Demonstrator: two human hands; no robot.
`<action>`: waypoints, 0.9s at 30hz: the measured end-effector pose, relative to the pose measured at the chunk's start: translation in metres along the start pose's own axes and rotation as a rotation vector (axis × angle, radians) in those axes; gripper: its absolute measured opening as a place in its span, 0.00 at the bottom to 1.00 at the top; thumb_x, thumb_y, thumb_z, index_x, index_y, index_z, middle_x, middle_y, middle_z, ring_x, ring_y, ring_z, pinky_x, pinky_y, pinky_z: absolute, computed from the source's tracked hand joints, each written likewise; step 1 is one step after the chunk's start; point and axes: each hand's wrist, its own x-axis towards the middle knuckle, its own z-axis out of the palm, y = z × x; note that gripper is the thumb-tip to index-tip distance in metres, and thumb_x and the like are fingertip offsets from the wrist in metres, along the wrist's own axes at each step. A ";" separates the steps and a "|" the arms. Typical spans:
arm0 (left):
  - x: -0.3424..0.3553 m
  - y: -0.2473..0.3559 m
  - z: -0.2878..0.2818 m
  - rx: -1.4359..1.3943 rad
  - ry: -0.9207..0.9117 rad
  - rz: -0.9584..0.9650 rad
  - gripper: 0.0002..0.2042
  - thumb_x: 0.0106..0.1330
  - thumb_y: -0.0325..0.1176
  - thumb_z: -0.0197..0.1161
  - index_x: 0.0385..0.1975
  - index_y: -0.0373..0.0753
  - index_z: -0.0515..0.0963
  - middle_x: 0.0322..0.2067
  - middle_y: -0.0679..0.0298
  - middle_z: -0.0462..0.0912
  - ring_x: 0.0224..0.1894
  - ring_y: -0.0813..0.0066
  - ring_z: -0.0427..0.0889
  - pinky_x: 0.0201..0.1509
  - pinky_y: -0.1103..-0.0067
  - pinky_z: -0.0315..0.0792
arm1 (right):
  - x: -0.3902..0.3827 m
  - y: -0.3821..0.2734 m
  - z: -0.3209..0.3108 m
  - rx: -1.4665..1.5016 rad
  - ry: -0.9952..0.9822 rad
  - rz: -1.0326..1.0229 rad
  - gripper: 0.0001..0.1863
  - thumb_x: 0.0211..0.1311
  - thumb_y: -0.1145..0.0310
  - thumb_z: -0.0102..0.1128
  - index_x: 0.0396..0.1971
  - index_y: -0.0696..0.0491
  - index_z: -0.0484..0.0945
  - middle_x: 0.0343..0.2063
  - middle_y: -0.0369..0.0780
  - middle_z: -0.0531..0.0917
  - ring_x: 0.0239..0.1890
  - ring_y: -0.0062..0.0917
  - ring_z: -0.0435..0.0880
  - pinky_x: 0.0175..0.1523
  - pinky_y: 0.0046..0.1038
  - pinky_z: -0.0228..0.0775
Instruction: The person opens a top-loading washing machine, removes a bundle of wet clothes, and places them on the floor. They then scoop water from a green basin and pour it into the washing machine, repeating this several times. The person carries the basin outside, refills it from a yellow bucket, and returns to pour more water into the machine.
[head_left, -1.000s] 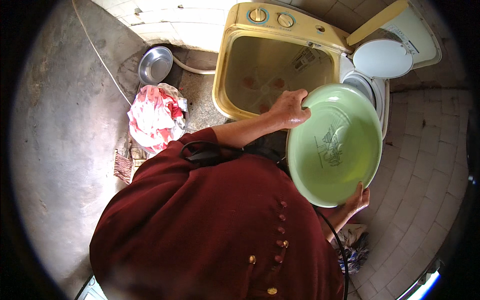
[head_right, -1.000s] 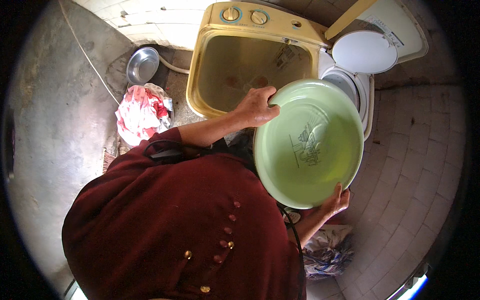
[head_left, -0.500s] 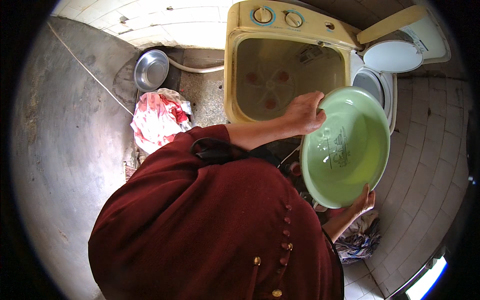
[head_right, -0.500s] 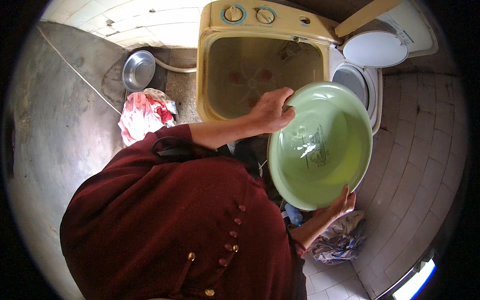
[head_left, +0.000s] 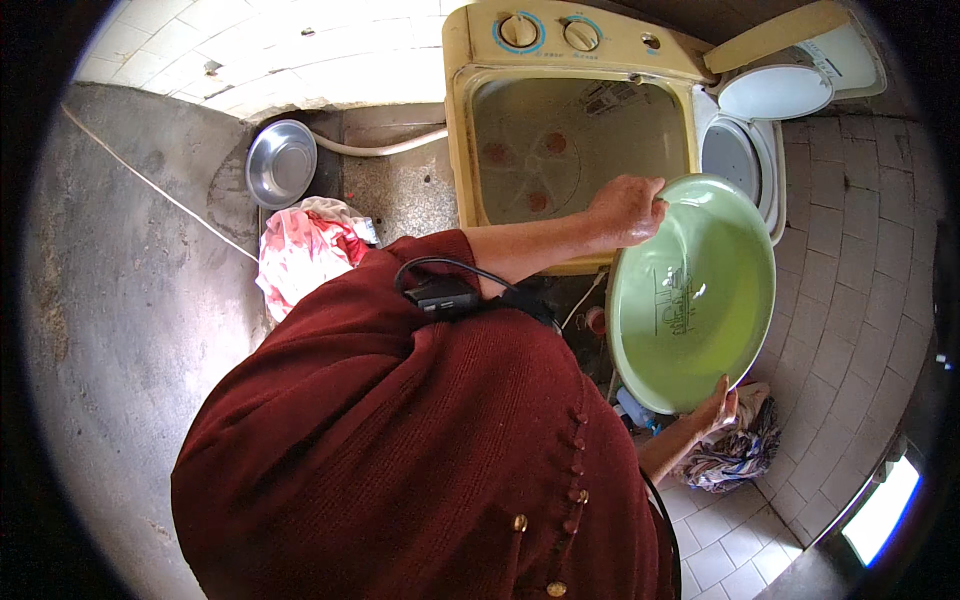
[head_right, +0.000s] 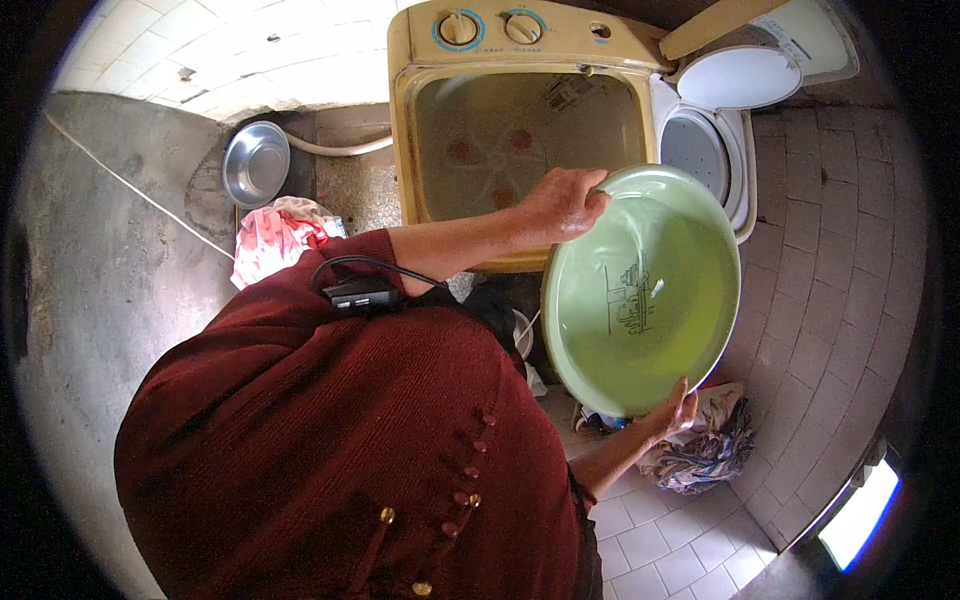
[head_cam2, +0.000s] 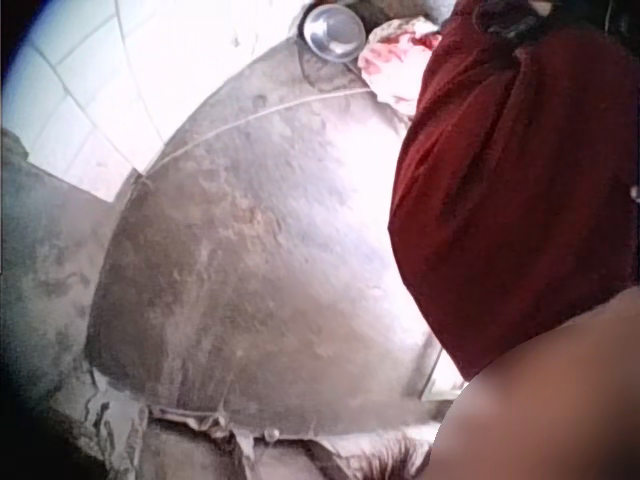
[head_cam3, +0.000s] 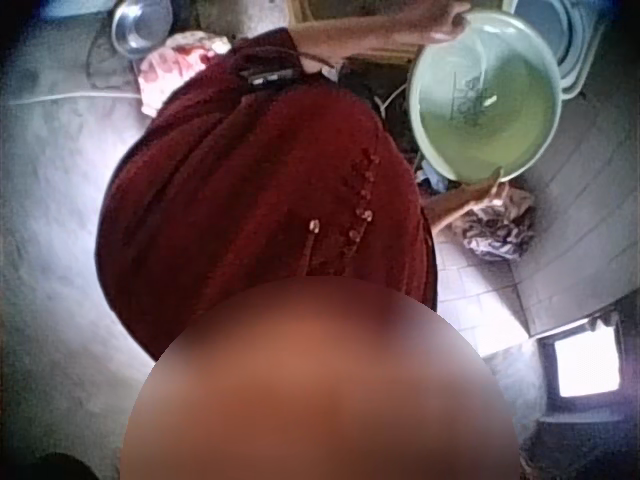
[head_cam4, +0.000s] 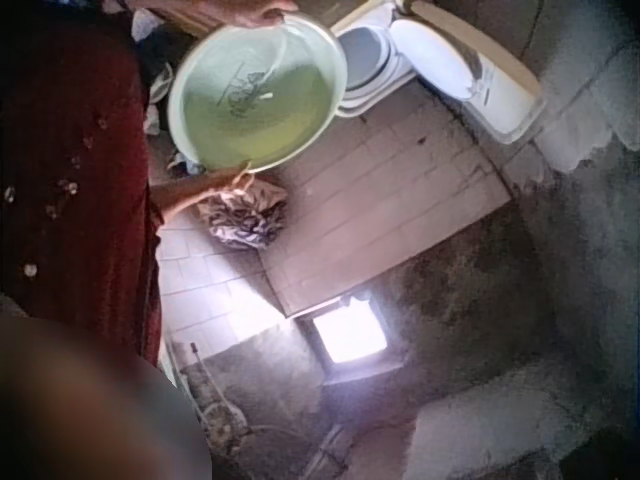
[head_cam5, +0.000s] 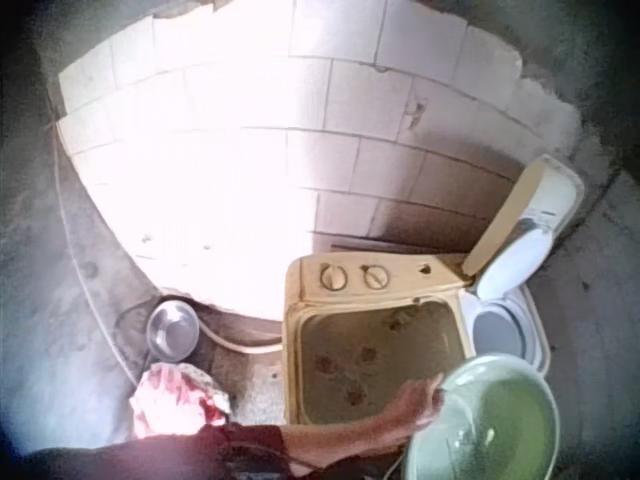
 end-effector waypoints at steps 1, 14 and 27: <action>-0.001 0.000 -0.002 -0.017 -0.001 0.001 0.10 0.58 0.34 0.56 0.30 0.32 0.71 0.26 0.43 0.77 0.31 0.44 0.78 0.35 0.59 0.70 | -0.004 0.002 0.000 0.014 0.009 0.018 0.14 0.56 0.67 0.59 0.38 0.61 0.78 0.30 0.41 0.81 0.28 0.27 0.78 0.34 0.30 0.72; -0.061 0.000 -0.016 -0.311 0.040 0.066 0.22 0.55 0.35 0.61 0.49 0.32 0.71 0.26 0.57 0.81 0.25 0.70 0.80 0.32 0.76 0.74 | -0.011 0.017 0.001 0.025 0.035 -0.010 0.15 0.56 0.67 0.59 0.39 0.62 0.78 0.31 0.40 0.81 0.30 0.25 0.77 0.37 0.27 0.71; -0.030 -0.104 -0.137 0.137 0.580 -0.007 0.18 0.70 0.44 0.50 0.28 0.37 0.79 0.16 0.67 0.78 0.20 0.81 0.78 0.24 0.83 0.72 | -0.012 0.012 0.000 0.087 -0.006 -0.010 0.12 0.55 0.71 0.60 0.37 0.61 0.79 0.31 0.39 0.82 0.28 0.24 0.78 0.34 0.25 0.71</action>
